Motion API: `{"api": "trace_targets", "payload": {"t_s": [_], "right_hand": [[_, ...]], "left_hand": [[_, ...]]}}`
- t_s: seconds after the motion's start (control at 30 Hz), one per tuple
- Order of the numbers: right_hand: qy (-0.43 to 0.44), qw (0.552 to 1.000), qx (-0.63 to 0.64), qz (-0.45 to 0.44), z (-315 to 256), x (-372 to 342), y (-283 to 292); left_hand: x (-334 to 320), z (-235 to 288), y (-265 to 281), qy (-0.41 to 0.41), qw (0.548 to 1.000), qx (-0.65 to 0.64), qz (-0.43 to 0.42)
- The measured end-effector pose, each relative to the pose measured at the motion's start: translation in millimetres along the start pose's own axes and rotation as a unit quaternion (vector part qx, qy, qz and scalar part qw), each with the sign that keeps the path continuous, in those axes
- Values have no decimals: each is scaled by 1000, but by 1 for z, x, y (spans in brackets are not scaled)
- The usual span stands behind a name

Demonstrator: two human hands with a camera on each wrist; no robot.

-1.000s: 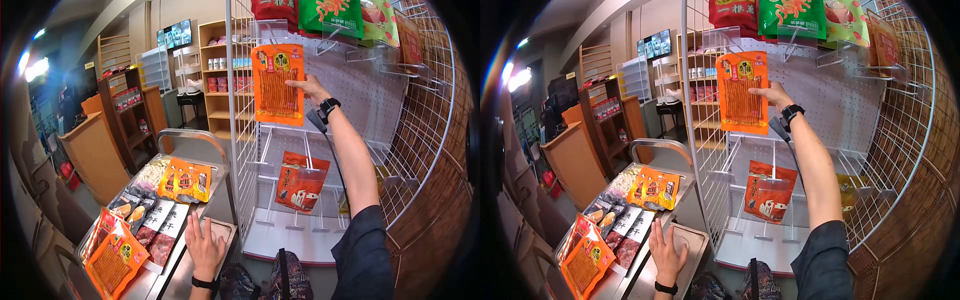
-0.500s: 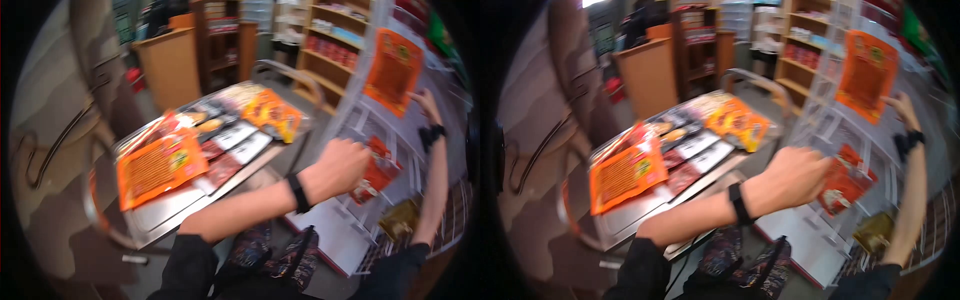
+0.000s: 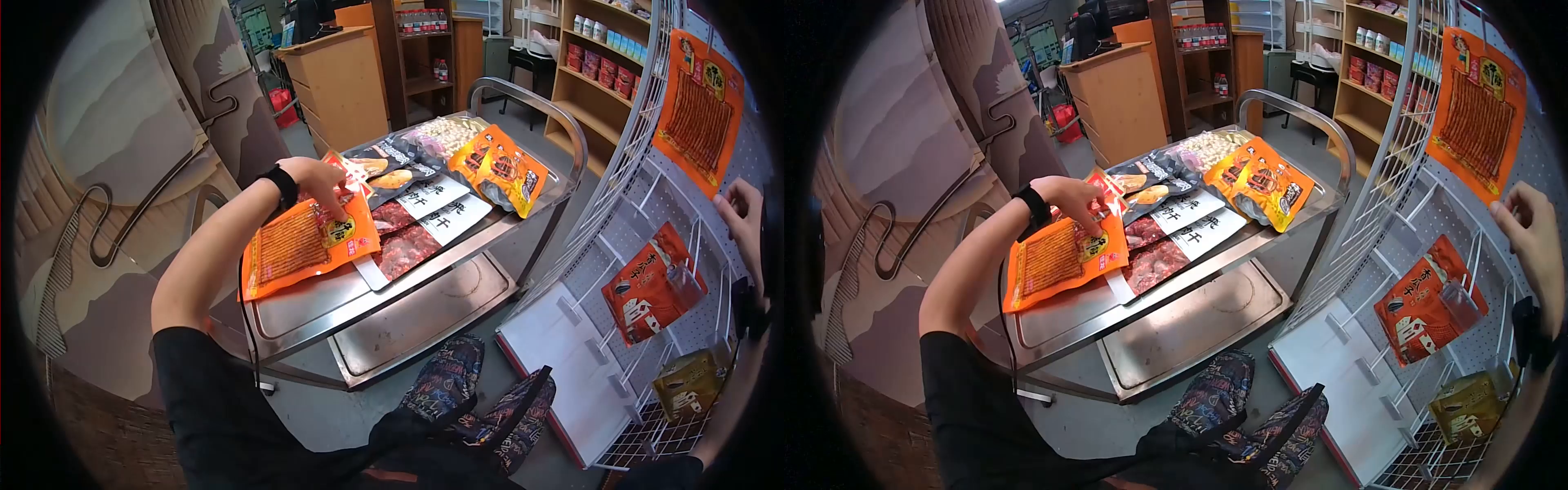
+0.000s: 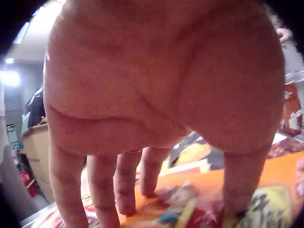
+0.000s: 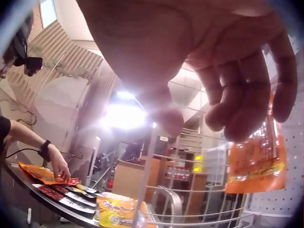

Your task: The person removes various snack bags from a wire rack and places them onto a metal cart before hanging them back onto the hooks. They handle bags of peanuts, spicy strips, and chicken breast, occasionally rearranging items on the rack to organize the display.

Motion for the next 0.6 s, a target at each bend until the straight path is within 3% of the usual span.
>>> {"api": "trace_targets", "payload": {"t_s": [0.1, 0.33, 0.4, 0.43, 0.5, 0.6], "right_hand": [[31, 995, 92, 37, -9, -5, -27], [62, 992, 103, 50, -55, -7, -33], [62, 990, 118, 44, -58, -8, -34], [63, 989, 133, 32, -59, -8, -36], [82, 988, 124, 41, -60, -8, -38], [66, 990, 124, 23, -67, -9, -39]], "left_hand": [[7, -18, -6, 5, 998, -46, 35], [11, -34, 12, -59, 990, 9, 131], [3, -42, 21, -79, 978, -82, 177], [0, -44, 23, -80, 978, -80, 178], [-9, -51, 28, -61, 961, -204, 174], [-39, -37, 53, -51, 974, -137, 174]]}}
Point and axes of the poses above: each hand's wrist, its own x-axis towards the middle knuckle, its own y-axis out of the back of the hand, z = x × y, the point moved 5 cm from there along x, towards the middle knuckle, and after that the axes turned 6 degrees about z, right-handed, at the moved point
